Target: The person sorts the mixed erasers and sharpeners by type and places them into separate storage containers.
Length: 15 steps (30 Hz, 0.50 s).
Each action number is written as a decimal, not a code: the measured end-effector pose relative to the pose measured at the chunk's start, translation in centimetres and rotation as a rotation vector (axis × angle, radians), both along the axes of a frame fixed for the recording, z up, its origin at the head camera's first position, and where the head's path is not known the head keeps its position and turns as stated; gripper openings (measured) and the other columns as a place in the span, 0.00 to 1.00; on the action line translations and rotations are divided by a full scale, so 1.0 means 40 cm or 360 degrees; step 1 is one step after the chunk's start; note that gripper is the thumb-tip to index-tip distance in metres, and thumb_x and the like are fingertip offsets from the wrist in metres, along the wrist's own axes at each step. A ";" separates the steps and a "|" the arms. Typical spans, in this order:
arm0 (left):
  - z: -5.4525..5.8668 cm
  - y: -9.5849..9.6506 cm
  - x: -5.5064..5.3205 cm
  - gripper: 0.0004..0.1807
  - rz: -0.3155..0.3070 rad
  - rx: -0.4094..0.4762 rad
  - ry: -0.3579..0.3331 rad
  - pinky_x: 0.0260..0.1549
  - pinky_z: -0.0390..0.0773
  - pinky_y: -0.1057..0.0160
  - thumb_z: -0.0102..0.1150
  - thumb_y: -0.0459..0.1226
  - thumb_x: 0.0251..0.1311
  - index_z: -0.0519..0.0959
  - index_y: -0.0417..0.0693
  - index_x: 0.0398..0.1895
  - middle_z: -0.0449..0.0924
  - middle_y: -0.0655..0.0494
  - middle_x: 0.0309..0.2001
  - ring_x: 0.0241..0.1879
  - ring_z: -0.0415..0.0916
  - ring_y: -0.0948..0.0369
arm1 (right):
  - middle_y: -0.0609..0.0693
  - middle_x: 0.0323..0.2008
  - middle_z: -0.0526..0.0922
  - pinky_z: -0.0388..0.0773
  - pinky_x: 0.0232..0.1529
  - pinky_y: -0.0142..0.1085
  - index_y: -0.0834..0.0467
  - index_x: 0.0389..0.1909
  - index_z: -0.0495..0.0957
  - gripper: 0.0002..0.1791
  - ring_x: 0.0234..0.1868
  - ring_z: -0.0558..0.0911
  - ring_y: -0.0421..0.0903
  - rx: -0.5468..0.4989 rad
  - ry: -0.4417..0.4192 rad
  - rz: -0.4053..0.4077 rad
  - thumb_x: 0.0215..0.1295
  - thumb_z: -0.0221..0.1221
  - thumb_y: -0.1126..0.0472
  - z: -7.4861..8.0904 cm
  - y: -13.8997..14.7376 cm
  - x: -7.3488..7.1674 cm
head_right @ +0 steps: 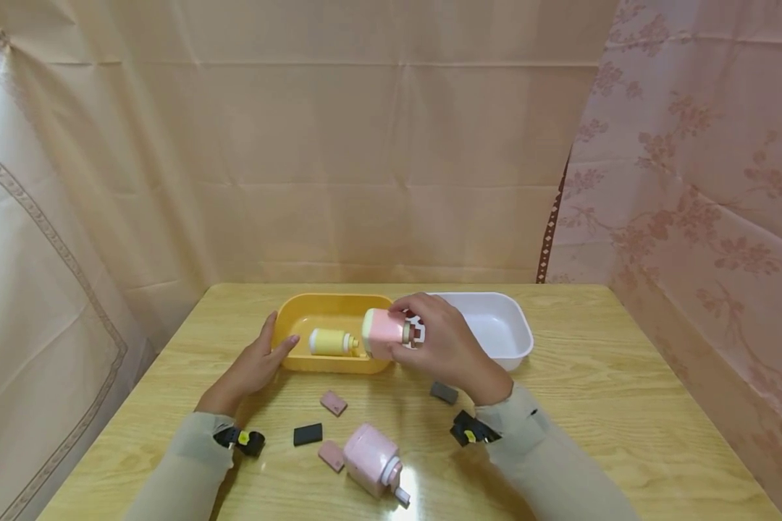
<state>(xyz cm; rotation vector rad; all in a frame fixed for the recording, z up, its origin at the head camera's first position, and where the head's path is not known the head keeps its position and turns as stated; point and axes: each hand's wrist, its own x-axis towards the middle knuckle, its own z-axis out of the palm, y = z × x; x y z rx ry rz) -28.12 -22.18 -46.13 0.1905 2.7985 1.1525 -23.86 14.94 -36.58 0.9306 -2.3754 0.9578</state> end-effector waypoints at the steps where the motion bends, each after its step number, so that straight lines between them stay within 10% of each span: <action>1: 0.000 0.000 0.000 0.58 0.0002 0.0001 -0.0002 0.77 0.48 0.37 0.37 0.73 0.69 0.25 0.52 0.84 0.39 0.39 0.84 0.81 0.46 0.38 | 0.42 0.49 0.86 0.83 0.43 0.38 0.53 0.53 0.82 0.25 0.43 0.81 0.40 0.0000 0.0002 0.0003 0.53 0.77 0.57 -0.001 -0.003 -0.003; 15: -0.002 -0.002 -0.003 0.59 -0.0006 0.0009 0.0002 0.77 0.49 0.38 0.38 0.73 0.69 0.26 0.50 0.84 0.40 0.39 0.84 0.80 0.47 0.38 | 0.46 0.46 0.85 0.86 0.37 0.33 0.56 0.51 0.82 0.24 0.41 0.82 0.40 -0.0041 -0.0023 0.0005 0.52 0.77 0.61 -0.001 -0.024 -0.039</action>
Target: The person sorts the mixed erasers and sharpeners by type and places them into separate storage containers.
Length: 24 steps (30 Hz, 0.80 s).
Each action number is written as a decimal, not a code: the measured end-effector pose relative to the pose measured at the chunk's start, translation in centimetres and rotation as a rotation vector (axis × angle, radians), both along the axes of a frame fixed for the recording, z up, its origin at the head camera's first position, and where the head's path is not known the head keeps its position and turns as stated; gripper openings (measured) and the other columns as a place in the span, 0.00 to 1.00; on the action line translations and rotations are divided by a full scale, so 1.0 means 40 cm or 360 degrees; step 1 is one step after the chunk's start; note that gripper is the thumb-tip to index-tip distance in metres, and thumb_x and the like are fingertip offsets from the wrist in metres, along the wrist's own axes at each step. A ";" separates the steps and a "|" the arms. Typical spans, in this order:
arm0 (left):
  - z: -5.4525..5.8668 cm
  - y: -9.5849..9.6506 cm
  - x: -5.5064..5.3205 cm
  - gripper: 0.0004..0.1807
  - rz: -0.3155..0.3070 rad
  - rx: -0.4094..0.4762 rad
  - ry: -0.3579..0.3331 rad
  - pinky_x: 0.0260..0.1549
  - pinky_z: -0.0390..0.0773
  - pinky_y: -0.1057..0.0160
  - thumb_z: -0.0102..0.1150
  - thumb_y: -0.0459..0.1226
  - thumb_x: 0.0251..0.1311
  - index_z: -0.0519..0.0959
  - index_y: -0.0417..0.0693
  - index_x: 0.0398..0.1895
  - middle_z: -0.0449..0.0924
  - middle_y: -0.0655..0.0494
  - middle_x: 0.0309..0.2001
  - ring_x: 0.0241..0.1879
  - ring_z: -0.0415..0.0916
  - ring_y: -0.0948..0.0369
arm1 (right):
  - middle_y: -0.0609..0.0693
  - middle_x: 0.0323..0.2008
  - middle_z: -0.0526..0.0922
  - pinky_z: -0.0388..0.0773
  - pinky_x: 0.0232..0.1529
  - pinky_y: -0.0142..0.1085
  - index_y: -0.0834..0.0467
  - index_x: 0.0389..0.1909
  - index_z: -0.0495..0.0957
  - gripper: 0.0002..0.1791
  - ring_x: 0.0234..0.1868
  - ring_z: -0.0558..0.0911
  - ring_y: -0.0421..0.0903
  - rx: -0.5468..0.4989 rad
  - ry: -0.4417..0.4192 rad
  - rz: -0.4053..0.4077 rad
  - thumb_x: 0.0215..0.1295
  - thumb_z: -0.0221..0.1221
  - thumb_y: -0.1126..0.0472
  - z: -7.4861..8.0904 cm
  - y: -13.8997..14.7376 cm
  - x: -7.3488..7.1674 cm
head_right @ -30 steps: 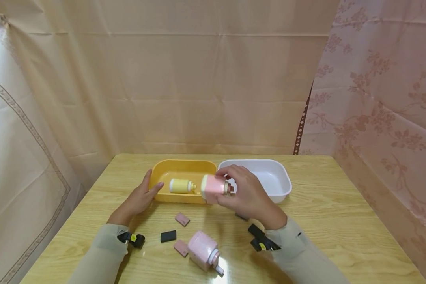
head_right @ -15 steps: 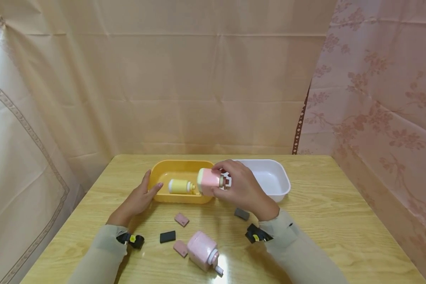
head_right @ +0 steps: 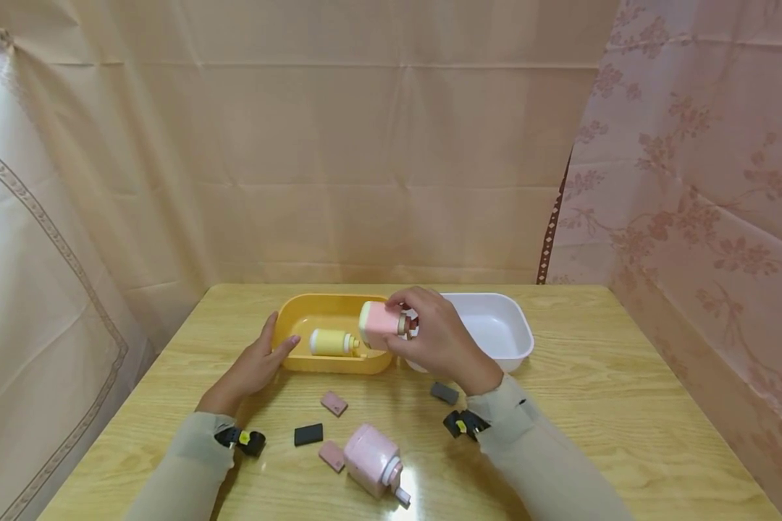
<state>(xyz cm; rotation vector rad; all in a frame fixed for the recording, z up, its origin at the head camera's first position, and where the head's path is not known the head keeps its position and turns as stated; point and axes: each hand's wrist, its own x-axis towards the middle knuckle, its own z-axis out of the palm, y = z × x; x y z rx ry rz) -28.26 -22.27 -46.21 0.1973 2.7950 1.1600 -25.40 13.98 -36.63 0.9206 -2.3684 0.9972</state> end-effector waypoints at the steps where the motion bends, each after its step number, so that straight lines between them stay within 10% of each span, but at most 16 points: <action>1: 0.000 0.000 0.000 0.58 0.0001 -0.0001 0.0002 0.77 0.49 0.38 0.38 0.73 0.69 0.26 0.50 0.84 0.40 0.39 0.84 0.80 0.47 0.38 | 0.46 0.46 0.85 0.86 0.37 0.34 0.56 0.51 0.82 0.24 0.41 0.82 0.40 0.0000 -0.0012 -0.0002 0.52 0.77 0.61 0.001 -0.002 -0.002; 24: 0.000 0.004 -0.005 0.58 0.0021 -0.0004 -0.0014 0.77 0.50 0.37 0.39 0.72 0.70 0.26 0.50 0.84 0.41 0.39 0.84 0.80 0.47 0.38 | 0.49 0.46 0.85 0.86 0.33 0.36 0.56 0.52 0.81 0.24 0.40 0.78 0.45 0.0019 -0.0077 -0.0041 0.53 0.76 0.62 0.002 -0.041 -0.054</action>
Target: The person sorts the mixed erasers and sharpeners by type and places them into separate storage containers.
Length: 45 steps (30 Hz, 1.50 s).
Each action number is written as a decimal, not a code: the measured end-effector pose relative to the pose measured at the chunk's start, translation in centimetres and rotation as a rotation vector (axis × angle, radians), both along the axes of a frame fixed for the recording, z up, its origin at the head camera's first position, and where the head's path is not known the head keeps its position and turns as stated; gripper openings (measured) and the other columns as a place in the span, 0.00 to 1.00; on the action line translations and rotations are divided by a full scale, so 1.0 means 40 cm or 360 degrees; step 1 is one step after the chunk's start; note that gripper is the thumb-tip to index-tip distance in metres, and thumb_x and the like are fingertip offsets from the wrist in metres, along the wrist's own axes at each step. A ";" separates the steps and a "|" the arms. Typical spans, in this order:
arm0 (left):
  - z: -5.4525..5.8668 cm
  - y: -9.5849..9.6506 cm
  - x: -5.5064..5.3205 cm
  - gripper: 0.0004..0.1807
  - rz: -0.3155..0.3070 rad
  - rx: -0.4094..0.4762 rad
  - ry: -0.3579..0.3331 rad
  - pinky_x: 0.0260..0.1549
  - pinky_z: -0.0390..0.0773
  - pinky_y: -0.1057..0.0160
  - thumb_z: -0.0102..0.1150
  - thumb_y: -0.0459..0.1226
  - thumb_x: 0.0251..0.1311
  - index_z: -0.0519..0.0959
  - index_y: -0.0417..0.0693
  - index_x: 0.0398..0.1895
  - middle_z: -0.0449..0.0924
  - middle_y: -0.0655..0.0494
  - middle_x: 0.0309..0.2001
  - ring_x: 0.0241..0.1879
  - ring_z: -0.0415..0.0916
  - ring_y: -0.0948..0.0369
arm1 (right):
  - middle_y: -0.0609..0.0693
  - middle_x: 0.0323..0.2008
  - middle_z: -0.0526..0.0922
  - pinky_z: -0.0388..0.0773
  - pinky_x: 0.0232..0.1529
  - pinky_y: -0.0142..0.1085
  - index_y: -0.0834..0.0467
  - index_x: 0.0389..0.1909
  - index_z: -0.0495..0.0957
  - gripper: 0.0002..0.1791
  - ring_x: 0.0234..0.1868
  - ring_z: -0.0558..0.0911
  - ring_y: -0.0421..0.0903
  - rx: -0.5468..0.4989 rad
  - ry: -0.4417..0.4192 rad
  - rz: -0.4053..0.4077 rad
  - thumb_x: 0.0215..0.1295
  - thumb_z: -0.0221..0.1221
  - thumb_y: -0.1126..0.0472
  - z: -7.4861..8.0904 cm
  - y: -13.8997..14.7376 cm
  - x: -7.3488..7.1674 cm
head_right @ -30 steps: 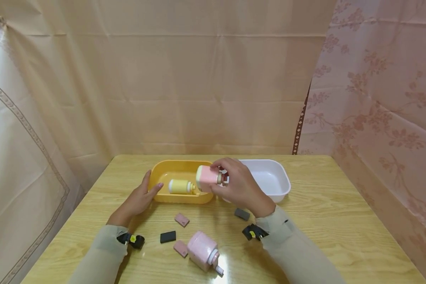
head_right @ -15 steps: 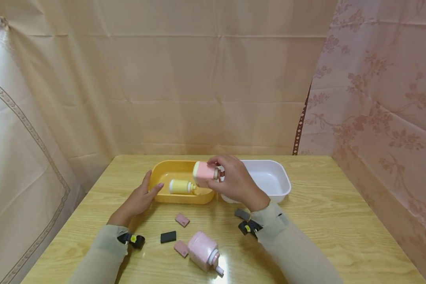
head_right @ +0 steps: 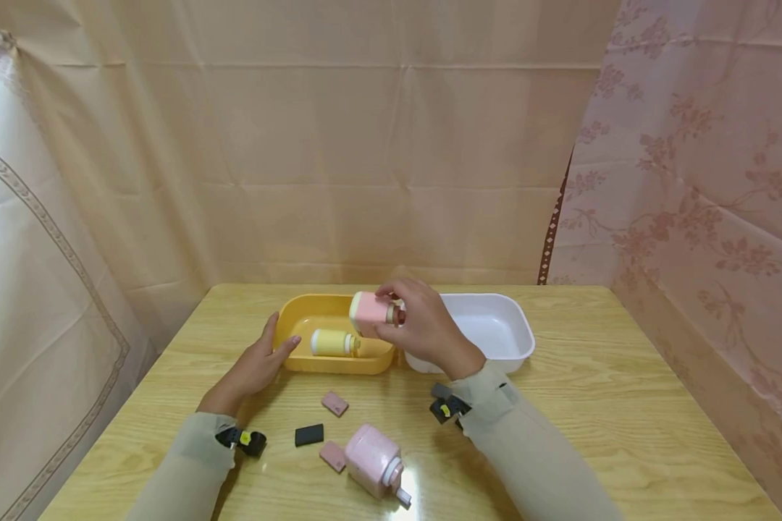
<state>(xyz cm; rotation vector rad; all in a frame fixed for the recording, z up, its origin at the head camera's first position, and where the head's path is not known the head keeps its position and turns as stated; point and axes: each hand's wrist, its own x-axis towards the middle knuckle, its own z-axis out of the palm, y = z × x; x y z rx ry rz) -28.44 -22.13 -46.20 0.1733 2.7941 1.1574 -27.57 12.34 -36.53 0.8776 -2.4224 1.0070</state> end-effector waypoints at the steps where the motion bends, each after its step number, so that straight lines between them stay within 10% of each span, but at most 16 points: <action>1: -0.001 -0.001 0.000 0.58 0.0001 -0.0001 -0.0001 0.77 0.50 0.37 0.39 0.73 0.69 0.26 0.50 0.84 0.41 0.39 0.84 0.80 0.47 0.38 | 0.49 0.46 0.85 0.85 0.32 0.34 0.56 0.52 0.81 0.24 0.40 0.78 0.45 0.0006 0.0007 -0.0003 0.53 0.76 0.62 -0.001 -0.001 -0.002; 45: 0.003 -0.002 0.002 0.58 -0.0009 0.0007 0.0007 0.77 0.50 0.37 0.39 0.72 0.69 0.26 0.51 0.84 0.41 0.39 0.84 0.80 0.48 0.38 | 0.46 0.46 0.83 0.81 0.42 0.38 0.55 0.50 0.80 0.22 0.45 0.80 0.45 -0.0049 -0.0080 -0.0022 0.56 0.77 0.61 -0.044 -0.066 -0.092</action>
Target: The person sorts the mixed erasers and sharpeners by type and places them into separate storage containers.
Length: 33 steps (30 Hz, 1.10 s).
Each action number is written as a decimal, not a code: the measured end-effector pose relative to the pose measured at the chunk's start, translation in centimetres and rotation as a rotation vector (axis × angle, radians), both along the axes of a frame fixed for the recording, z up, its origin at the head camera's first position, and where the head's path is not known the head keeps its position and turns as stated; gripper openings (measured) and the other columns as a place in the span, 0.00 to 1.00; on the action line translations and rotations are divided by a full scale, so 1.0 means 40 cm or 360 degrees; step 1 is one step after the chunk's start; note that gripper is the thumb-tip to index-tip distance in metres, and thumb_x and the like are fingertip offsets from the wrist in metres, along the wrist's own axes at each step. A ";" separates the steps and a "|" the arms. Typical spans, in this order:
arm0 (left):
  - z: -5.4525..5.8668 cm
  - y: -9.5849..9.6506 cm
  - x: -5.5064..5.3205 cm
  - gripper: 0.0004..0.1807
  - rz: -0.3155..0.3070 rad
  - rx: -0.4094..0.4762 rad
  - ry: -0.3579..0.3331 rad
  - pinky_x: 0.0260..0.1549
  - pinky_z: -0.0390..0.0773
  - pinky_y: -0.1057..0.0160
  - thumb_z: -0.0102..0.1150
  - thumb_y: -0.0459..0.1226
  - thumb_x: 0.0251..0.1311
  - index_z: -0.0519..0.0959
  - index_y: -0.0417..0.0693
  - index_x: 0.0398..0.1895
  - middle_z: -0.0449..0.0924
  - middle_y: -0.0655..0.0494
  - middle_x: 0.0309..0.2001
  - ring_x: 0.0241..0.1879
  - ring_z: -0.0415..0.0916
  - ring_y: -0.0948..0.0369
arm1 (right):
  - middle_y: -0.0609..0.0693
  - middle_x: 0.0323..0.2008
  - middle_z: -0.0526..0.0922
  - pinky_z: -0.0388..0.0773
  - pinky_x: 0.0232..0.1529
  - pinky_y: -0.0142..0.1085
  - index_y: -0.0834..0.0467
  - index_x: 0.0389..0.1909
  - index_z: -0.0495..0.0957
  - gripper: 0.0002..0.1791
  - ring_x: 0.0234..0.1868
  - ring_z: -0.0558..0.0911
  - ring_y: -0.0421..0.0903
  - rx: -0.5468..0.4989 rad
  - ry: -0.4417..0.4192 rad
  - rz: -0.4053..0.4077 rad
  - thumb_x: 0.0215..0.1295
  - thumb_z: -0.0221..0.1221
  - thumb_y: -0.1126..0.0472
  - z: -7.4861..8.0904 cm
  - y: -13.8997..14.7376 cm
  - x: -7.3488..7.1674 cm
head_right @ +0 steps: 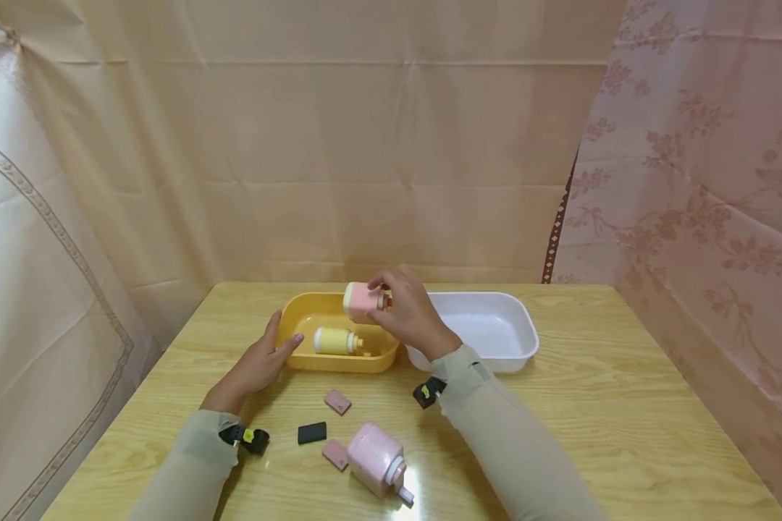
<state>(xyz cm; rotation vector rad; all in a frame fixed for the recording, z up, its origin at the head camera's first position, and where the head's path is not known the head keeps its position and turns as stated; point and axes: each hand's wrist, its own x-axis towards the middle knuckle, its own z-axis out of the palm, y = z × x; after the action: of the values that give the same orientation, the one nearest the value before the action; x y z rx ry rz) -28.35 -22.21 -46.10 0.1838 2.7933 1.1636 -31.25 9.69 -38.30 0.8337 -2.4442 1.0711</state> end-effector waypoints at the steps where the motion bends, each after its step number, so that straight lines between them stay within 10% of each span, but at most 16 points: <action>1: 0.001 0.002 0.001 0.58 -0.0001 0.0001 -0.0001 0.77 0.49 0.37 0.40 0.72 0.70 0.26 0.50 0.84 0.41 0.39 0.84 0.80 0.48 0.38 | 0.47 0.46 0.83 0.80 0.42 0.38 0.55 0.50 0.79 0.22 0.45 0.80 0.46 -0.0007 -0.0015 0.0000 0.56 0.77 0.61 -0.001 0.000 -0.001; 33: -0.002 0.001 -0.005 0.58 0.0011 -0.0018 -0.0013 0.77 0.49 0.37 0.38 0.73 0.70 0.27 0.50 0.84 0.40 0.40 0.84 0.81 0.47 0.38 | 0.49 0.41 0.77 0.78 0.32 0.30 0.55 0.43 0.72 0.19 0.33 0.77 0.46 -0.0050 -0.0259 0.0031 0.60 0.74 0.66 -0.017 -0.077 -0.038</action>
<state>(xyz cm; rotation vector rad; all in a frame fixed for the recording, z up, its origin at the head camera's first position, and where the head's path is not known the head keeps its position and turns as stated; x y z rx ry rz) -28.54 -22.19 -46.19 0.1688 2.7950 1.1474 -32.77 6.60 -38.98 0.7908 -2.5491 1.2254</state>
